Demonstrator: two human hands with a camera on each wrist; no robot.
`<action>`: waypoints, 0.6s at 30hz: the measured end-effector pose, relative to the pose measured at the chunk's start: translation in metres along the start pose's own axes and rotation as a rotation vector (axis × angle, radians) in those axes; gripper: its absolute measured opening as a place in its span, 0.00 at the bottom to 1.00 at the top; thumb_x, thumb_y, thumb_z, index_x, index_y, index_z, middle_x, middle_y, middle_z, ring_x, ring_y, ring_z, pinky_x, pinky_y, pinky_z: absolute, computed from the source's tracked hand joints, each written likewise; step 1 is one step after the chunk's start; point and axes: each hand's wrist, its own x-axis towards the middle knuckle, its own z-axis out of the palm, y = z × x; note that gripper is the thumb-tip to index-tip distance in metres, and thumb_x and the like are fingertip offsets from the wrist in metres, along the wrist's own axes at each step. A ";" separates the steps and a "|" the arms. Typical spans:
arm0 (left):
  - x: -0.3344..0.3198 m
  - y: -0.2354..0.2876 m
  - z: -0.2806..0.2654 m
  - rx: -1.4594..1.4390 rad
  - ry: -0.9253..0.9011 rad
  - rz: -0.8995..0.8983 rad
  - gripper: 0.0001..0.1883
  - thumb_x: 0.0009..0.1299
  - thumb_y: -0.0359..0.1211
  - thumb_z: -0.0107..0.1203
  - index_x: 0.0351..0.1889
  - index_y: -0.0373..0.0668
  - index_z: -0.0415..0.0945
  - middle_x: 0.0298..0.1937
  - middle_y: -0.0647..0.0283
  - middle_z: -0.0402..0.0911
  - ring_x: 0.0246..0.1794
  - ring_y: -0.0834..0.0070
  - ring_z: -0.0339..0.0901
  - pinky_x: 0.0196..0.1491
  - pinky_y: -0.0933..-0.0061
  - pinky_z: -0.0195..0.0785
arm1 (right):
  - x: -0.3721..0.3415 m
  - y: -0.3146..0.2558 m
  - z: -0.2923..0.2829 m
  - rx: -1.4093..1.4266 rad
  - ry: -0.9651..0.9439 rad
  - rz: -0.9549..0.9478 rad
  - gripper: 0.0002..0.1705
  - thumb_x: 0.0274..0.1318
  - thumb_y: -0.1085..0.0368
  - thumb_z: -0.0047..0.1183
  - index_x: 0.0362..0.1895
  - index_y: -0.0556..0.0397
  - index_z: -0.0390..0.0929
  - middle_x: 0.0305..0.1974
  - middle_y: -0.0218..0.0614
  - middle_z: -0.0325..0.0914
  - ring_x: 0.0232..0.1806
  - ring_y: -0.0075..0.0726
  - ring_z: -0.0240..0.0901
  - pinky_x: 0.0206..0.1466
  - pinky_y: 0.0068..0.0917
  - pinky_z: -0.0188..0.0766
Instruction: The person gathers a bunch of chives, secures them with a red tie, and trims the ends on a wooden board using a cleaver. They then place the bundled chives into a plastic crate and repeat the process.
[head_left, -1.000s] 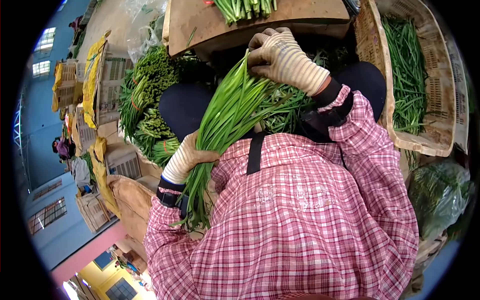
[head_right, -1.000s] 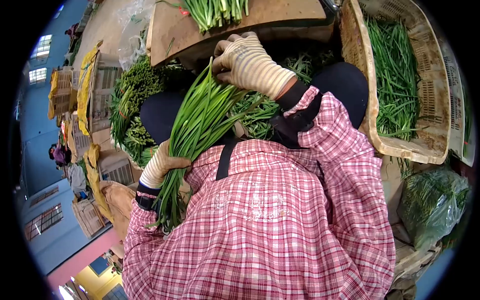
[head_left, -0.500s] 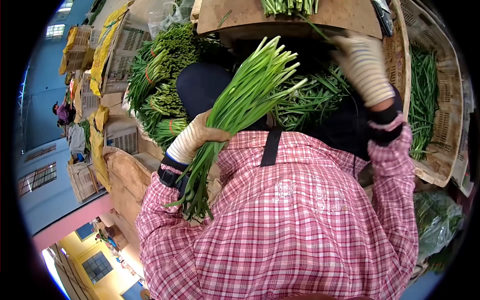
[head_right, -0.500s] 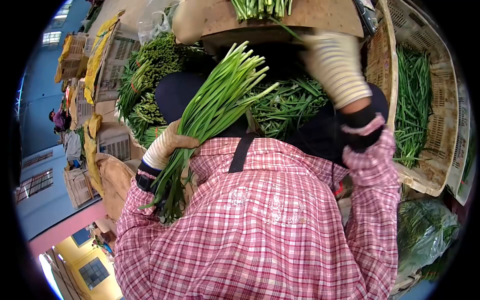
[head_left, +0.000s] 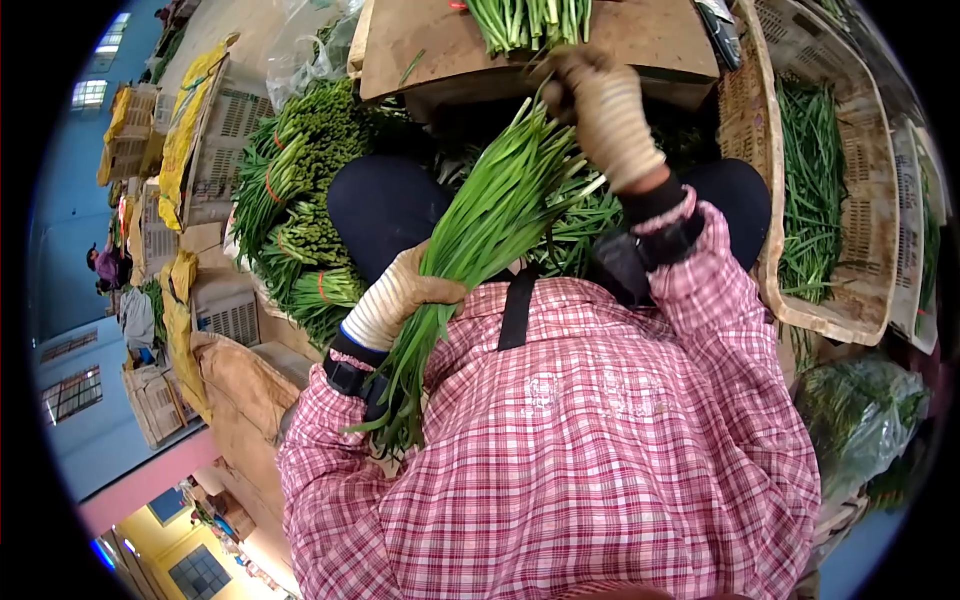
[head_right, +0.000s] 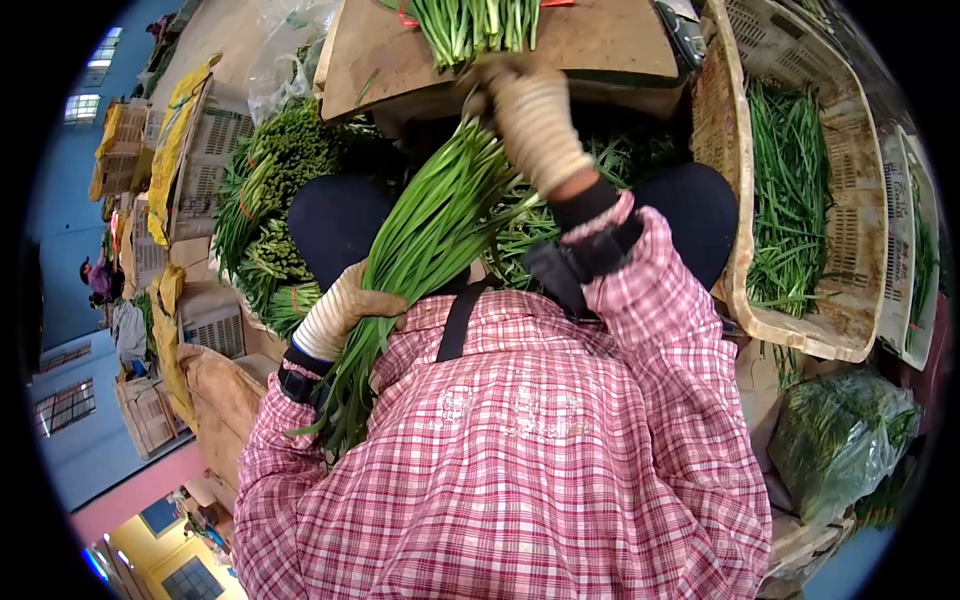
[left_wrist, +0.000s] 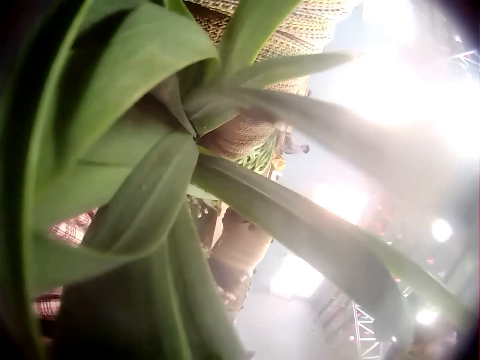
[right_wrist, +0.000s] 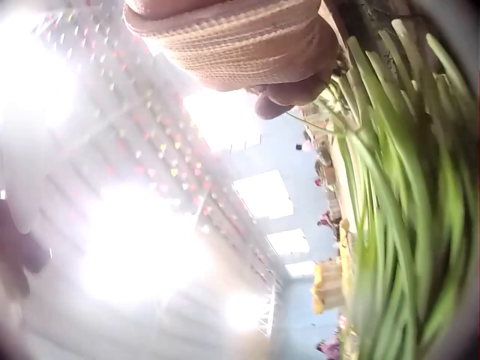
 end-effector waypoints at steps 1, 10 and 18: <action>-0.001 -0.003 -0.001 0.033 0.010 0.005 0.23 0.57 0.26 0.62 0.52 0.33 0.72 0.39 0.63 0.80 0.34 0.80 0.75 0.41 0.79 0.70 | 0.011 0.002 -0.018 -0.444 0.012 -0.353 0.06 0.59 0.69 0.49 0.38 0.57 0.77 0.27 0.31 0.80 0.25 0.22 0.73 0.27 0.18 0.70; -0.020 -0.007 -0.004 -0.243 0.102 -0.062 0.21 0.58 0.24 0.57 0.50 0.33 0.71 0.33 0.62 0.77 0.27 0.78 0.74 0.31 0.80 0.69 | 0.029 -0.022 -0.124 -1.876 0.492 -0.664 0.13 0.55 0.57 0.57 0.45 0.40 0.81 0.33 0.42 0.82 0.38 0.45 0.80 0.42 0.35 0.76; -0.015 0.003 0.001 -0.275 0.085 0.002 0.19 0.58 0.24 0.53 0.48 0.31 0.71 0.29 0.59 0.77 0.23 0.77 0.73 0.27 0.82 0.68 | -0.015 -0.005 -0.035 -1.193 -0.139 -0.646 0.18 0.44 0.49 0.63 0.38 0.42 0.86 0.52 0.37 0.75 0.58 0.42 0.68 0.61 0.41 0.59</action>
